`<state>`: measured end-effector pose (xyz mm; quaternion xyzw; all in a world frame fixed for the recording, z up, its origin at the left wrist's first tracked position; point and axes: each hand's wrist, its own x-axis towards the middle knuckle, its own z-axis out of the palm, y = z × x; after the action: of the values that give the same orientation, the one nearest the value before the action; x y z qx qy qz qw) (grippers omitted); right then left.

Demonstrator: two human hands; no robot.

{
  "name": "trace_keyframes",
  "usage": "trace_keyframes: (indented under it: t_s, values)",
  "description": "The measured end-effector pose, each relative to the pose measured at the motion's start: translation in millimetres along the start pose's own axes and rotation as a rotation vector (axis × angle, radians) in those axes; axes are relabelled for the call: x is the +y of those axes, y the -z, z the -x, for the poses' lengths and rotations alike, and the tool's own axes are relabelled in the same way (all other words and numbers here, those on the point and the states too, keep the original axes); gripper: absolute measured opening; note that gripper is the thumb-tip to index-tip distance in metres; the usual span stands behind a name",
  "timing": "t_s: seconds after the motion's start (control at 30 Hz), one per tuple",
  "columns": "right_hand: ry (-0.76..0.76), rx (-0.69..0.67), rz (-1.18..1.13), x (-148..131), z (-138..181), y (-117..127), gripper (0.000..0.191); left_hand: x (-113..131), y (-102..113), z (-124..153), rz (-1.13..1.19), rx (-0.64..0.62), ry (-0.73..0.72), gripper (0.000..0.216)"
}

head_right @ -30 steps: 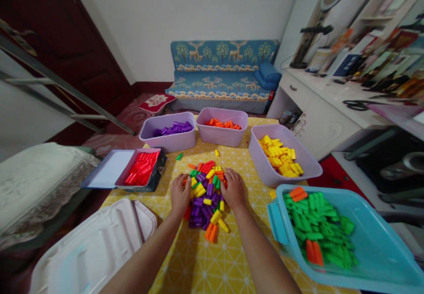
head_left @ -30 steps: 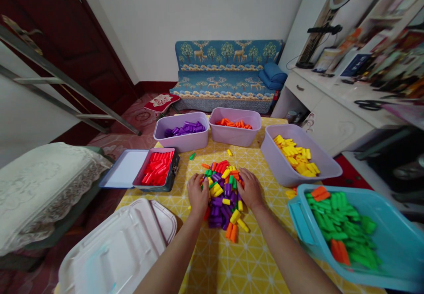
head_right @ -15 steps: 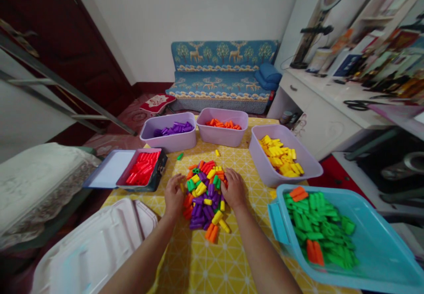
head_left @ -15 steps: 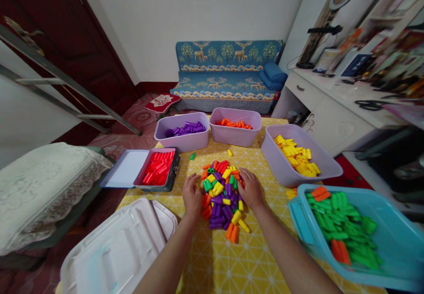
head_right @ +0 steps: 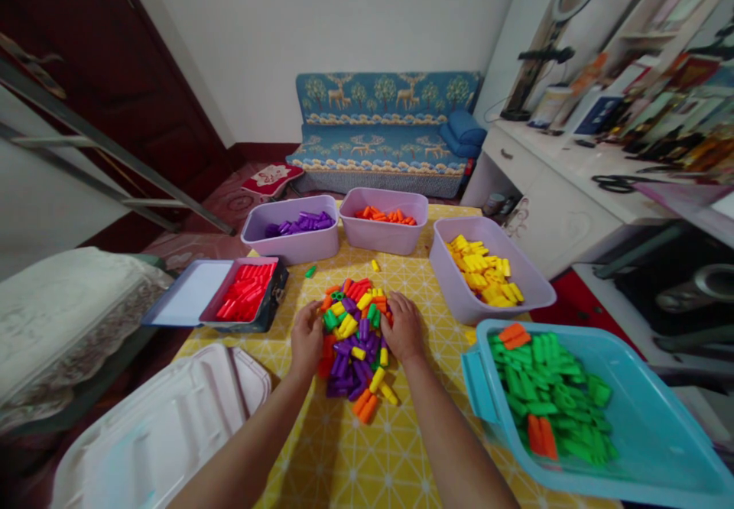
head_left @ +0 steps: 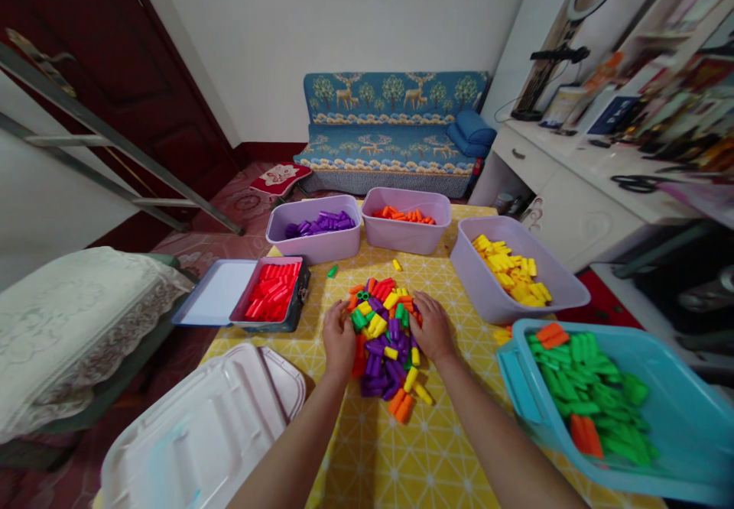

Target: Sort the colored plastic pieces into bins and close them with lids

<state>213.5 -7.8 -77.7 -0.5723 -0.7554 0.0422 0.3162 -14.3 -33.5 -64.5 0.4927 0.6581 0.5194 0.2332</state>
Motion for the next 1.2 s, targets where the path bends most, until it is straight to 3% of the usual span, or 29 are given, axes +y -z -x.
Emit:
trace_keyframes:
  t_s: [0.1, 0.2, 0.37, 0.53, 0.73, 0.9, 1.2]
  values:
    - [0.006, 0.006, -0.004, 0.5, 0.1, -0.8, 0.038, 1.9, 13.8, 8.8, -0.236, -0.026, -0.125, 0.030]
    - [0.012, 0.018, -0.009, 0.5, 0.1, -1.6, 0.037, 1.7, 18.5, 25.5, -0.379, -0.004, -0.131, 0.030]
    - [0.012, 0.015, -0.009, 0.2, -0.1, -1.1, 0.038, -4.3, 7.4, 43.7, -0.313, 0.004, -0.127, 0.036]
    - [0.003, 0.003, -0.017, -0.1, 0.1, 0.1, 0.040, -4.0, 0.0, 27.4, -0.134, -0.059, -0.136, 0.041]
    - [-0.007, 0.011, -0.025, -1.2, 0.0, 1.6, 0.044, -0.7, -6.8, -3.6, -0.130, -0.080, -0.129, 0.044]
    - [0.028, 0.007, -0.052, -4.2, 0.4, 5.8, 0.055, 3.0, -10.0, -4.6, -0.221, -0.221, -0.240, 0.046]
    - [0.053, -0.037, -0.071, -4.1, -1.5, 6.9, 0.049, 3.7, -8.8, -3.7, -0.195, -0.193, -0.249, 0.042]
